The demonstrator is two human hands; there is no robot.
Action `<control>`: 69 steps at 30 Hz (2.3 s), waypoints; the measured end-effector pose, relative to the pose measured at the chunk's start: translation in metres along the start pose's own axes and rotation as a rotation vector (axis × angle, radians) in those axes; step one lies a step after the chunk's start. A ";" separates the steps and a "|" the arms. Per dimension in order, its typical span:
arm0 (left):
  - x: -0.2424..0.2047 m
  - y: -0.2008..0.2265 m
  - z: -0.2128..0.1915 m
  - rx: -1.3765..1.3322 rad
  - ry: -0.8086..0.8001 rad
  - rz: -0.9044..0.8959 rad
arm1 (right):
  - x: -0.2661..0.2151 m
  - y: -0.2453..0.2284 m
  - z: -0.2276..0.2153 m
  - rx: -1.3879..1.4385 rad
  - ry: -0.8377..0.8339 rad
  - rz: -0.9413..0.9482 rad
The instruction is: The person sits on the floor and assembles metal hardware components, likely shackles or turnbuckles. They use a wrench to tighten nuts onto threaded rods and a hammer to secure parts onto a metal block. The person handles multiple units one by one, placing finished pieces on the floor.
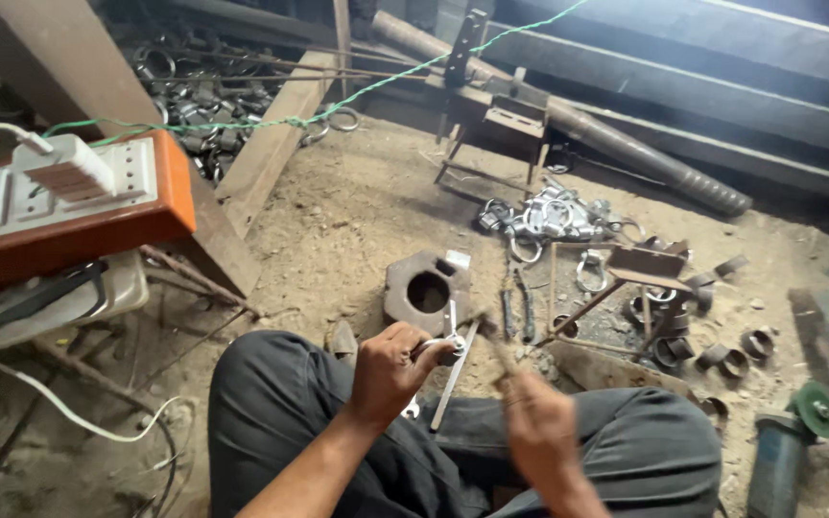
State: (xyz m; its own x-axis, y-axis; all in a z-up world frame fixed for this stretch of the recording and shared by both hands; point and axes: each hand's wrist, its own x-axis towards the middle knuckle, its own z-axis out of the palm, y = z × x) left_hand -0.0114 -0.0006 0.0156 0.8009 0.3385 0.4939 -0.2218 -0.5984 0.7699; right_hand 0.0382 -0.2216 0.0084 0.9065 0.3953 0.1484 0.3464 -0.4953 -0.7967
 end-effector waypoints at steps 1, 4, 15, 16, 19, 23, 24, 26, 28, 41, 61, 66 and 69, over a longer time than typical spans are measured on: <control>-0.002 -0.004 -0.001 0.045 0.011 -0.032 | 0.008 -0.002 -0.010 -0.022 0.079 0.007; 0.001 -0.012 0.004 0.087 0.055 -0.054 | 0.010 -0.019 -0.051 0.440 0.253 -0.168; -0.007 -0.014 0.002 0.117 0.151 0.038 | 0.012 -0.019 -0.062 -0.382 0.167 -0.333; -0.004 -0.014 0.004 0.120 0.165 0.062 | 0.013 -0.023 -0.077 -0.360 0.285 -0.406; 0.000 -0.013 0.007 0.115 0.183 0.086 | 0.005 -0.023 -0.041 0.267 0.306 -0.382; -0.010 -0.015 0.016 0.057 0.193 -0.057 | -0.019 -0.008 0.032 0.006 -0.095 -0.096; -0.010 -0.020 0.013 0.054 0.208 -0.104 | -0.014 -0.003 0.032 0.018 -0.032 -0.073; -0.013 -0.032 0.012 -0.076 0.189 -0.164 | -0.002 0.007 0.015 0.087 0.151 -0.131; -0.018 -0.041 0.020 -0.229 0.164 -0.282 | 0.006 0.005 0.012 0.169 0.163 -0.031; -0.028 -0.040 0.046 -1.130 -0.163 -0.771 | 0.009 0.047 0.049 1.423 -0.145 0.425; -0.036 -0.030 0.051 -1.027 -0.487 -0.688 | 0.024 0.070 0.036 1.195 0.172 0.583; -0.032 -0.031 0.051 -1.093 -0.509 -0.705 | 0.022 0.062 0.034 1.252 0.110 0.587; -0.031 -0.035 0.049 -1.010 -0.514 -0.735 | 0.019 0.059 0.032 1.214 0.075 0.271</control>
State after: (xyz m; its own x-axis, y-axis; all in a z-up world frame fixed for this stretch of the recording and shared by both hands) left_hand -0.0013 -0.0256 -0.0470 0.9767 -0.0943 -0.1928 0.2144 0.4690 0.8568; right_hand 0.0680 -0.2187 -0.0543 0.9390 0.3277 -0.1043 -0.2650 0.4963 -0.8267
